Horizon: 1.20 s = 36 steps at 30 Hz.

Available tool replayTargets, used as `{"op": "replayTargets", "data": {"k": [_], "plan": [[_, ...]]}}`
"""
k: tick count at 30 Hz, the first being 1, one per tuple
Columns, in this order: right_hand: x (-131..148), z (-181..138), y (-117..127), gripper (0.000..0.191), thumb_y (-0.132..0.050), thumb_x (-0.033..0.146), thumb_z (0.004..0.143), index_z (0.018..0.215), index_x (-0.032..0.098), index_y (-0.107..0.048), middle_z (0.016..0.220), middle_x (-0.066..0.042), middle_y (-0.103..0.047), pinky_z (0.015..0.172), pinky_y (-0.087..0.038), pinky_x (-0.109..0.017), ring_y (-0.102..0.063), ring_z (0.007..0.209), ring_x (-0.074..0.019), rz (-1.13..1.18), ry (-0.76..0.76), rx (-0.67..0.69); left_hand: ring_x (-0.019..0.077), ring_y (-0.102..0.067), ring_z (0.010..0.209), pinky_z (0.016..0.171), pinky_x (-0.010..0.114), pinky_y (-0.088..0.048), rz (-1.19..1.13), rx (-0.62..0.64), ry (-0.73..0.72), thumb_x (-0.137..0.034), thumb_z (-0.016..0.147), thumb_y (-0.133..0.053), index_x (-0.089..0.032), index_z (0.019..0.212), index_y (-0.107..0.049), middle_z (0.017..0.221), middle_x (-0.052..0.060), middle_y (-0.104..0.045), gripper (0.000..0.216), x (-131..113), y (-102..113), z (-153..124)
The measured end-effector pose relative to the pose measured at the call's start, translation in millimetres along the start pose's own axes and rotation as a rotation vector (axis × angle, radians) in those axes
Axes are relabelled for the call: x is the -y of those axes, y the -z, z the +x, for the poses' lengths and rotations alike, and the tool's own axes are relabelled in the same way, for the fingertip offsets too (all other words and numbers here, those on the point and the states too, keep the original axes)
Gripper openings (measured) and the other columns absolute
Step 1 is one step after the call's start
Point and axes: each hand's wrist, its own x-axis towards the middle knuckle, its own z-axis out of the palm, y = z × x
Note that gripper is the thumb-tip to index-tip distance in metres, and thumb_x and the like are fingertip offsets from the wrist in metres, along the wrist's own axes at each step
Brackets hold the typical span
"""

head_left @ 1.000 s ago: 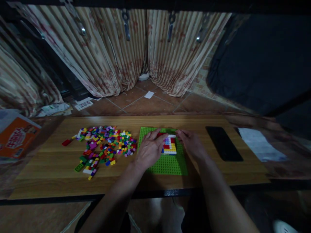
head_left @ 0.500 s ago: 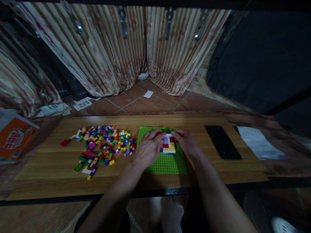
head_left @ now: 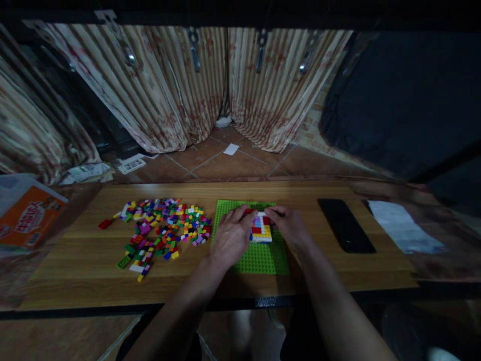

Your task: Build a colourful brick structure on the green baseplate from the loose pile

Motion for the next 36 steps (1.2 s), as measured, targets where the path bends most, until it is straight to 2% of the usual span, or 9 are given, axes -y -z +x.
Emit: {"op": "replayTargets", "data": {"k": [5,10,15,20,30,36], "plan": [[0,-1,1,0.033,-0.061,0.048,0.075,0.083,0.018,-0.072,0.076,-0.004,-0.073,0.062,-0.050,-0.029,-0.065,0.069,-0.0185,0.030,-0.038,0.011,0.0232,-0.051,0.122,0.105,0.046,-0.042,-0.075,-0.027,0.010,-0.028,0.097,-0.035,-0.026,0.133,-0.052,0.141,0.008,-0.049,0.040,2,-2,0],[2,2,0,0.041,-0.053,0.055,0.080,0.078,0.018,-0.071,0.072,-0.009,-0.071,0.055,-0.050,-0.030,-0.064,0.061,-0.0184,0.125,-0.179,-0.080,0.0204,-0.049,0.125,0.109,0.040,-0.040,-0.188,-0.039,0.046,-0.029,0.096,-0.037,-0.019,0.138,-0.044,0.138,0.010,-0.052,0.044,4,0,3],[1,2,-1,0.044,-0.049,0.056,0.083,0.080,0.018,-0.071,0.071,-0.008,-0.071,0.054,-0.050,-0.029,-0.065,0.062,-0.0191,0.019,-0.114,-0.081,0.0224,-0.047,0.127,0.108,0.043,-0.039,-0.140,-0.027,0.046,-0.035,0.097,-0.036,-0.019,0.139,-0.043,0.141,0.011,-0.049,0.046,2,0,1],[-5,3,1,0.039,-0.057,0.054,0.078,0.076,0.018,-0.072,0.062,-0.004,-0.068,0.057,-0.051,-0.030,-0.064,0.062,-0.0197,-0.098,-0.028,-0.022,0.0249,-0.050,0.124,0.103,0.046,-0.041,-0.050,-0.018,0.047,-0.038,0.096,-0.038,-0.025,0.136,-0.048,0.142,0.010,-0.047,0.043,-2,-1,-1],[1,-1,0,0.041,-0.057,0.055,0.076,0.076,0.016,-0.071,0.065,-0.004,-0.068,0.058,-0.049,-0.031,-0.062,0.061,-0.0193,-0.102,-0.035,-0.016,0.0294,-0.052,0.119,0.099,0.055,-0.040,0.045,-0.025,0.080,-0.040,0.095,-0.040,-0.025,0.133,-0.049,0.140,0.010,-0.049,0.042,-9,0,-1],[0,-2,-1,0.040,-0.057,0.054,0.078,0.079,0.017,-0.072,0.072,-0.006,-0.071,0.063,-0.051,-0.034,-0.065,0.067,-0.0220,-0.092,-0.036,-0.013,0.0273,-0.052,0.121,0.102,0.051,-0.040,-0.005,-0.039,0.085,-0.039,0.094,-0.041,-0.026,0.133,-0.049,0.141,0.009,-0.048,0.042,-6,-4,-2]]}}
